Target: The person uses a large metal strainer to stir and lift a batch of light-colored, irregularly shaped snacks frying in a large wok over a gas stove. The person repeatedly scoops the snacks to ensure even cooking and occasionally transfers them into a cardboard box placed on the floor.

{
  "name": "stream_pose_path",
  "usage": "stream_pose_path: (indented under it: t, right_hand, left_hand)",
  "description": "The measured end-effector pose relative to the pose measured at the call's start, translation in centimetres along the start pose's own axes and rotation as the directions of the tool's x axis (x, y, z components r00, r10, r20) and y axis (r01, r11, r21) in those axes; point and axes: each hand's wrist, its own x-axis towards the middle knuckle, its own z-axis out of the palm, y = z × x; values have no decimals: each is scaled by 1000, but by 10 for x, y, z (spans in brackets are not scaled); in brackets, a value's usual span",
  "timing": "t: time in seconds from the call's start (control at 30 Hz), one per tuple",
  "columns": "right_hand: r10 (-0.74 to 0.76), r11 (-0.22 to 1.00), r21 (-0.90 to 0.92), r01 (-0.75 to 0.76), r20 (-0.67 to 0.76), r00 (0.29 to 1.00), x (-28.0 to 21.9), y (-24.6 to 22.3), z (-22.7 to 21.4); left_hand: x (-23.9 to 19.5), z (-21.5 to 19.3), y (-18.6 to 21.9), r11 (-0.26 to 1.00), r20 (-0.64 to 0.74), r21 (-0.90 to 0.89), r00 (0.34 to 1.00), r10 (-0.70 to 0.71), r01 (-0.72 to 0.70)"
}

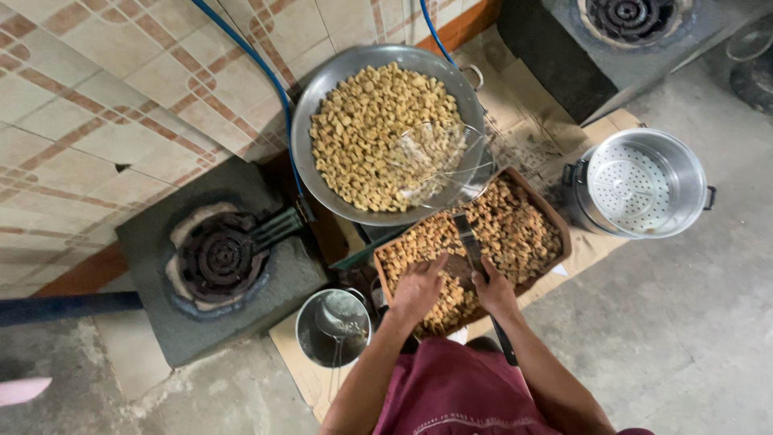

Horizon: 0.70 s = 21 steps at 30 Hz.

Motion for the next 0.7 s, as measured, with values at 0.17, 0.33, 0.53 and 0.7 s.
stream_pose_path:
  t: [0.17,0.33,0.53,0.7]
  right_hand:
    - [133,990,34,-135,40,990,28,-29,5]
    - [82,988,132,-75,-45,996,34,-65,-13]
    - [221,973,63,-221,15,975,84,-131,-7]
    - [288,947,135,-291,43,957,79,-136,-19]
  left_hand:
    - [0,-1,-18,991,-64,-104,995,83,-89]
    - [8,-18,-52,981,-86,-137,989,124,-135]
    - [27,-30,-87,977,-31,-160,990,137,-141]
    - [43,-48,-106,966,-20,-175,982,189,-189]
